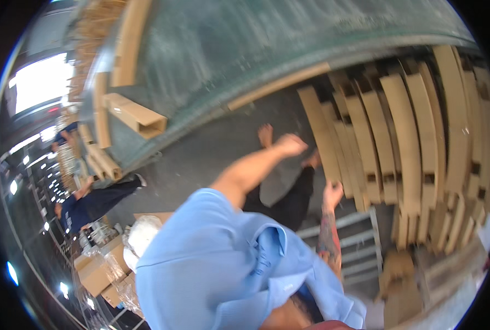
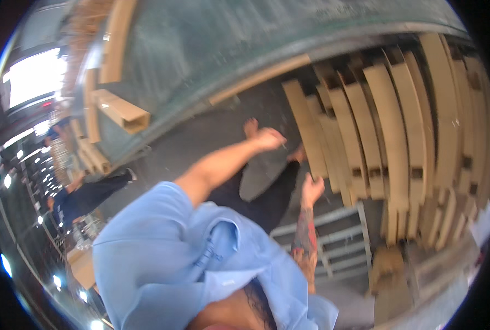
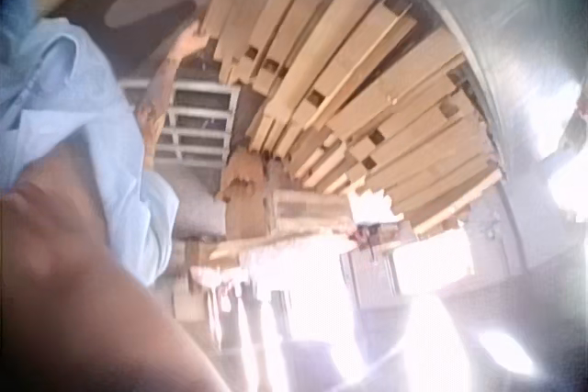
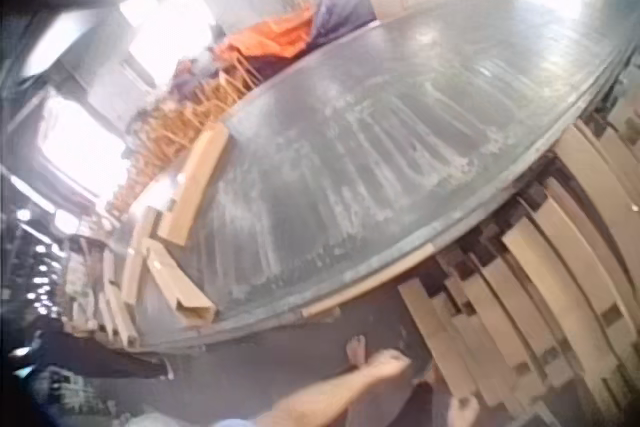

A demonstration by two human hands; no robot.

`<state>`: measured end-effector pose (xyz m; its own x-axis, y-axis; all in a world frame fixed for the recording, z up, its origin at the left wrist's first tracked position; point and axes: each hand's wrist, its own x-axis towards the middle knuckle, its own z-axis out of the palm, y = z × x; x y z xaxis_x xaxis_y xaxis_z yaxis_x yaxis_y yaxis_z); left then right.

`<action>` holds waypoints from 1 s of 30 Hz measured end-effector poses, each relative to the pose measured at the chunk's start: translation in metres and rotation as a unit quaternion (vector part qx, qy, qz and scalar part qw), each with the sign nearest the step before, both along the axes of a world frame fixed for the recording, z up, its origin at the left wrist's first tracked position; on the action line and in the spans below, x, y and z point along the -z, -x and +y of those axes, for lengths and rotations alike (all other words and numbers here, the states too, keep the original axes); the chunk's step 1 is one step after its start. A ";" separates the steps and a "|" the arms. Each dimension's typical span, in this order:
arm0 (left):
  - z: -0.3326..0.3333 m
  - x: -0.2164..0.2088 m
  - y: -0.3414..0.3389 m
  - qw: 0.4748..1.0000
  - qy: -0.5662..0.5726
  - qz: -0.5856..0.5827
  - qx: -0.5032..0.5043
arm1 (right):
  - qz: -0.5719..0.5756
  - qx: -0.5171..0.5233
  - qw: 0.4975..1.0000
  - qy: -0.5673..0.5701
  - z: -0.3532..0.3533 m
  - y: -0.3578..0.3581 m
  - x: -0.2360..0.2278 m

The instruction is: The person stands barefoot on a conveyor belt and repeatedly picks up long cardboard boxes, placing them into a growing stack on the floor. The task involves continuous handling of boxes from the moving belt to the pile.

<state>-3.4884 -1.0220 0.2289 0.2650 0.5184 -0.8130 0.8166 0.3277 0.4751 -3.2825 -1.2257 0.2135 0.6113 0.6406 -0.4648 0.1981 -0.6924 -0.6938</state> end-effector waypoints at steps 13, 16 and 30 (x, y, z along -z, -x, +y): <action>-0.055 -0.057 0.470 0.843 0.062 0.029 -0.534 | 0.035 -0.036 0.973 0.226 -0.045 0.064 -0.114; -0.081 -0.065 0.489 0.792 0.061 -0.007 -0.607 | 0.034 -0.124 0.960 0.249 -0.004 0.084 -0.131; -0.224 -0.045 0.356 0.774 0.202 -0.003 -0.600 | 0.112 -0.194 0.975 0.007 0.163 0.112 -0.197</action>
<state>-3.8445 -1.2460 0.2739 -0.2064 0.0988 -0.9735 -0.1929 0.9712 0.1395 -3.3945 -1.0623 0.4101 0.2063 0.7962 -0.5688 0.2919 -0.6049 -0.7409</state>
